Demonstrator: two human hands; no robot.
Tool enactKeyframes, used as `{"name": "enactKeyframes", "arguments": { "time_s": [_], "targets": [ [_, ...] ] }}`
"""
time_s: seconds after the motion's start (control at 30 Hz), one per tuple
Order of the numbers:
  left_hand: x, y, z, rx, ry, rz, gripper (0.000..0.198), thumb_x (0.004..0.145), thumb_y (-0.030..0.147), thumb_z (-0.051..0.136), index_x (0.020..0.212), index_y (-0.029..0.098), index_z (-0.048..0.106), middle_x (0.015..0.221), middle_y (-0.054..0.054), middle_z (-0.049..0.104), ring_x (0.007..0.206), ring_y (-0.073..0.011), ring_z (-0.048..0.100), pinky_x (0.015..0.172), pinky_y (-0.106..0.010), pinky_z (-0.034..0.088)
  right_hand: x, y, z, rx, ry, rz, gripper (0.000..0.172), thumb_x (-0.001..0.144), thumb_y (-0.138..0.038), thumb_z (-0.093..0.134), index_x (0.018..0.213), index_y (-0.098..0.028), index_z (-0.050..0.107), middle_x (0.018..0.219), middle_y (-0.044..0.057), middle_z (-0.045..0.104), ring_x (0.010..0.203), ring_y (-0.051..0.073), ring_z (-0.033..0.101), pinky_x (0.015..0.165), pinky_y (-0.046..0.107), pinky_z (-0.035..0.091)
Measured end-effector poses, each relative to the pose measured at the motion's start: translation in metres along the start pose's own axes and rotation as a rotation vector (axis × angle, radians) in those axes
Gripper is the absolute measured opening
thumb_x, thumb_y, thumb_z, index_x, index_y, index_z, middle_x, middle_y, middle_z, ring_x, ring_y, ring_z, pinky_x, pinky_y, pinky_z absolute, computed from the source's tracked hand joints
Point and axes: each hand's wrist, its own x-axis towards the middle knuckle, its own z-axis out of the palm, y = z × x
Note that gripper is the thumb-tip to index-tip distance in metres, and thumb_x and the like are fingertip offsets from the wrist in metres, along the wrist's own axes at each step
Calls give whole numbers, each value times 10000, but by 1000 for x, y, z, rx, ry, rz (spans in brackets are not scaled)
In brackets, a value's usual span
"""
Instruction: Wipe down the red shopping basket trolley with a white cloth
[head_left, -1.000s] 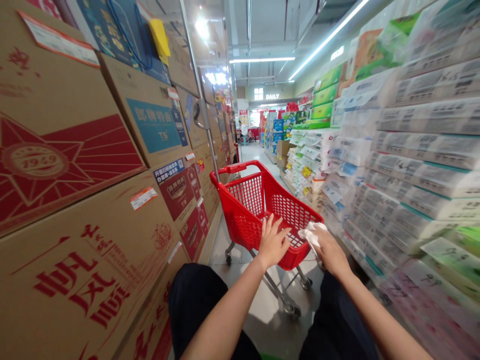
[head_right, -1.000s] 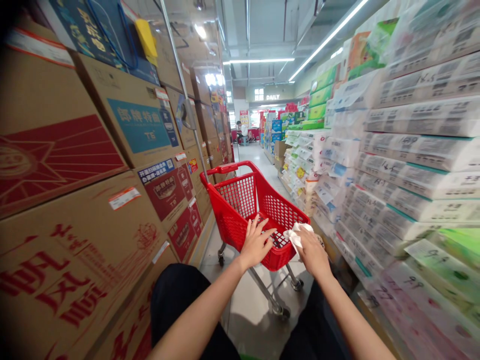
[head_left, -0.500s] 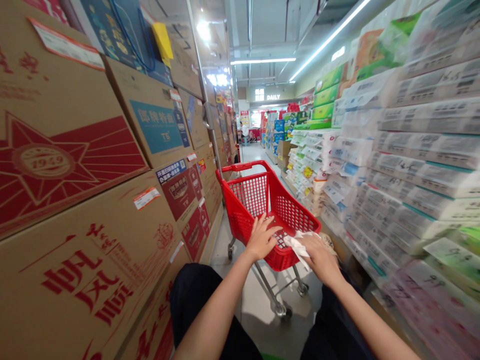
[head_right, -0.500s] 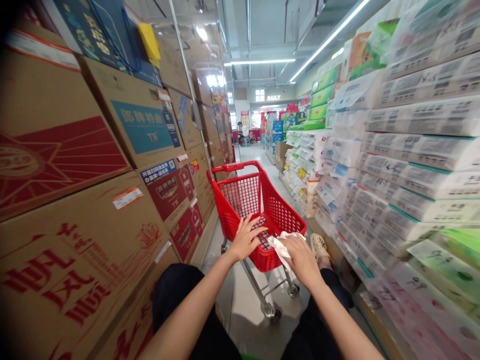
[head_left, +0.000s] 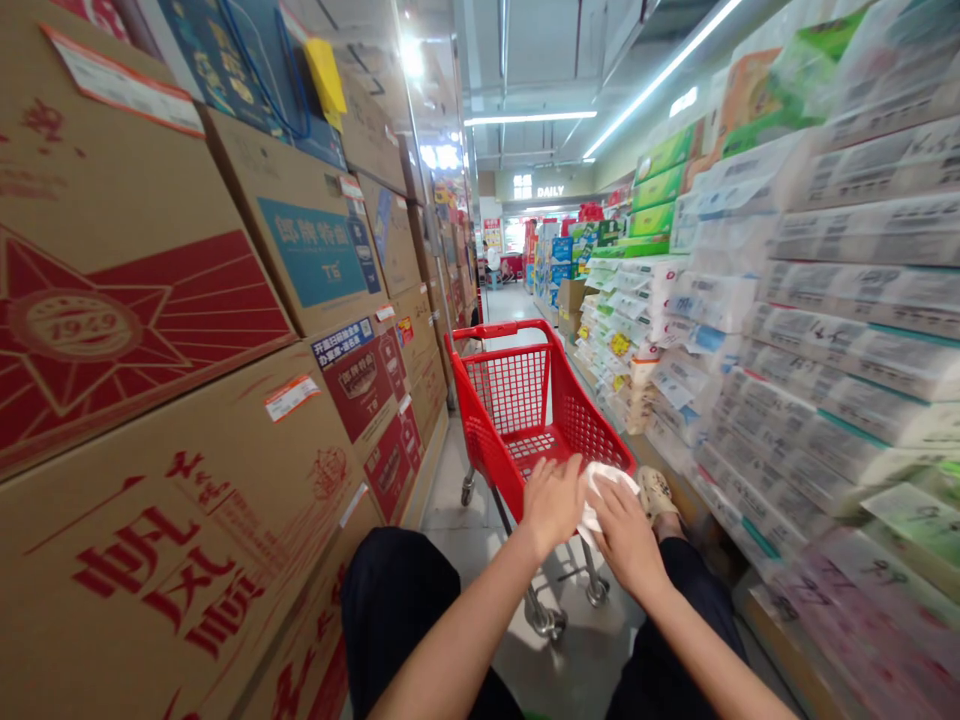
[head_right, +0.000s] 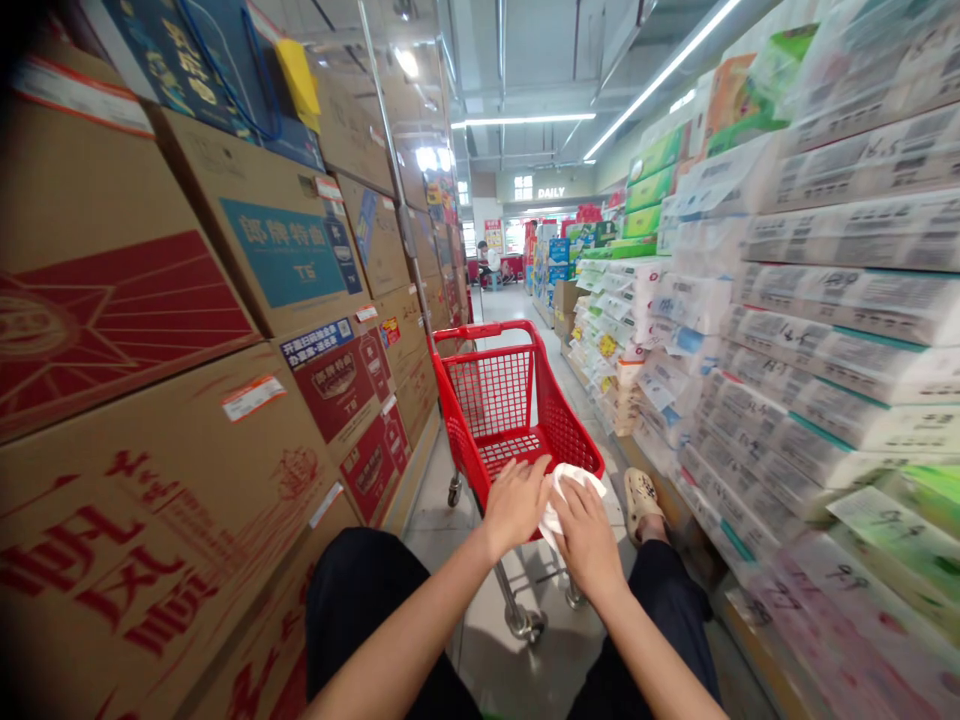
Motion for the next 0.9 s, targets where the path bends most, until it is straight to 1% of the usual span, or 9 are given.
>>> {"name": "enactKeyframes", "arguments": {
  "time_s": [0.03,0.1,0.23,0.3,0.4,0.57,0.7,0.8,0.9],
  "targets": [
    [-5,4,2,2,-5,1,468,1054,394,268,1475,246,409,1240,-83,684,1134,-230,648,1094,-417,429,1,2,-3,10,-18,-35,603,903,-217,537,1495,-196,420,1431,139,557,1372,280,458,1194,552,277],
    [-15,6,4,25,-13,19,545,1048,471,277,1535,230,311,1221,-102,689,1046,-235,683,948,-368,515,4,14,-10,24,-77,-85,596,923,-267,547,1502,-230,413,1419,113,576,1368,263,471,1216,557,222],
    [-23,-4,5,83,-30,110,741,992,611,373,1571,169,234,1133,-138,713,983,-265,702,851,-357,533,13,49,-20,-4,-117,19,536,963,-311,497,1494,-288,428,1432,77,577,1392,257,455,1217,594,163],
    [-21,-9,6,92,-39,121,726,994,612,367,1557,163,276,1069,-131,729,934,-258,712,816,-347,535,14,56,-20,-3,-111,75,514,967,-300,481,1480,-292,449,1442,68,571,1416,257,427,1211,601,178],
    [-18,-11,8,96,-36,135,662,999,606,360,1501,174,389,1058,-125,736,934,-256,713,801,-343,537,7,47,-18,22,-89,96,535,950,-271,494,1483,-259,451,1480,90,530,1442,259,390,1202,573,248],
    [-19,-17,10,92,-30,152,550,1014,570,355,1368,193,545,1060,-111,745,945,-246,714,815,-346,540,-17,30,-17,75,-60,48,674,912,-166,484,1559,-247,315,1518,99,482,1446,249,388,1206,547,294],
    [-21,-24,8,77,-47,201,408,1043,468,360,1297,250,593,1135,-52,741,988,-209,709,845,-320,538,-23,53,-18,92,-68,46,696,893,-140,487,1557,-268,322,1508,70,499,1432,250,411,1210,548,298],
    [-20,-27,7,67,-50,237,364,1056,411,349,1278,271,602,1136,-20,743,1009,-190,706,859,-305,534,-13,75,-15,107,-34,176,652,901,-159,480,1536,-265,375,1479,71,533,1378,255,485,1156,507,401],
    [-18,-27,5,58,-52,266,355,1059,396,345,1255,276,614,1109,-12,749,1005,-184,704,865,-301,531,3,84,-12,151,-44,261,600,909,-175,471,1501,-268,444,1436,70,575,1322,259,545,1072,445,493]
  ]
}}
